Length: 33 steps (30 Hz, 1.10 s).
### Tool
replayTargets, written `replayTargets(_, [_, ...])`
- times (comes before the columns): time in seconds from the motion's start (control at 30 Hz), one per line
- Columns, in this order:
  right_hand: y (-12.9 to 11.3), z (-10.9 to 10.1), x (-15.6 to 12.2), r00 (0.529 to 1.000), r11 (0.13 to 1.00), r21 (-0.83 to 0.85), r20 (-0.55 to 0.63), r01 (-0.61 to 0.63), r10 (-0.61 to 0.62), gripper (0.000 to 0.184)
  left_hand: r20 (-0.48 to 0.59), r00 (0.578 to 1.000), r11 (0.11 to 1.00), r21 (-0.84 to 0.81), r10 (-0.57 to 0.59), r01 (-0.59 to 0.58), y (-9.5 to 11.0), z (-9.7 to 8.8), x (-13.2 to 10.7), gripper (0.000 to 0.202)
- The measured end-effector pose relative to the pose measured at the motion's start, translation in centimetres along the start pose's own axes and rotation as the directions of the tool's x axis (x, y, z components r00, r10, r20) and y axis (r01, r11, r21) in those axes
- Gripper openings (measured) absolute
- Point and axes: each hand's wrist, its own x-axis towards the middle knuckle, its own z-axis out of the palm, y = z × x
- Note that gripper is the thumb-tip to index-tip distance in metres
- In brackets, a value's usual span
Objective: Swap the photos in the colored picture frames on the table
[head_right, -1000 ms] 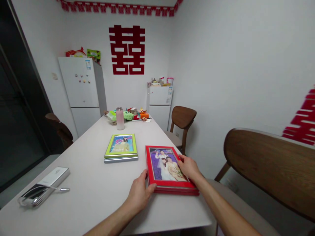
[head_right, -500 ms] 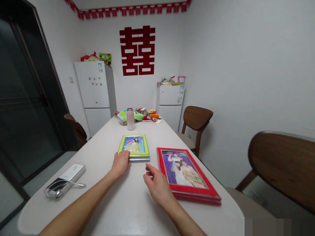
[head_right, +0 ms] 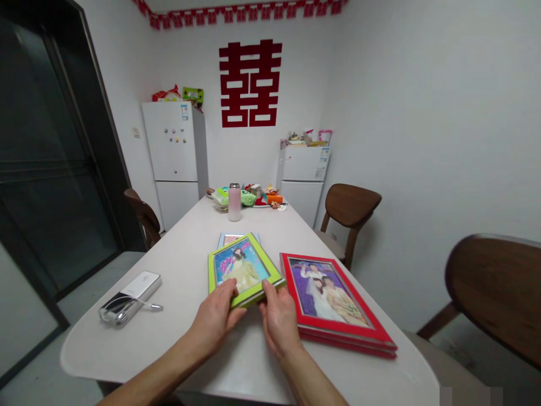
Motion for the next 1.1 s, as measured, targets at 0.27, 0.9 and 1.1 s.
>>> replayTargets(0.27, [-3.2, -0.6, -6.5, 0.886, 0.665, -0.586, 0.329, 0.463, -0.327, 0.039, -0.054, 0.970, 0.589, -0.802, -0.239, 0.101, 1.5, -4.7, -2.0, 0.055])
replayTargets(0.9, [5.6, -0.7, -7.9, 0.219, -0.326, -0.361, 0.891, 0.874, -0.398, 0.027, 0.035, 0.935, 0.852, -0.401, -0.354, 0.338, -4.0, -2.1, -5.2, 0.057])
replayTargets(1.1, [6.3, -0.3, -8.1, 0.256, -0.295, -0.378, 0.890, 0.877, -0.378, 0.026, -0.009, 0.940, 0.906, -0.271, -0.340, 0.325, -4.7, -1.2, -5.8, 0.062])
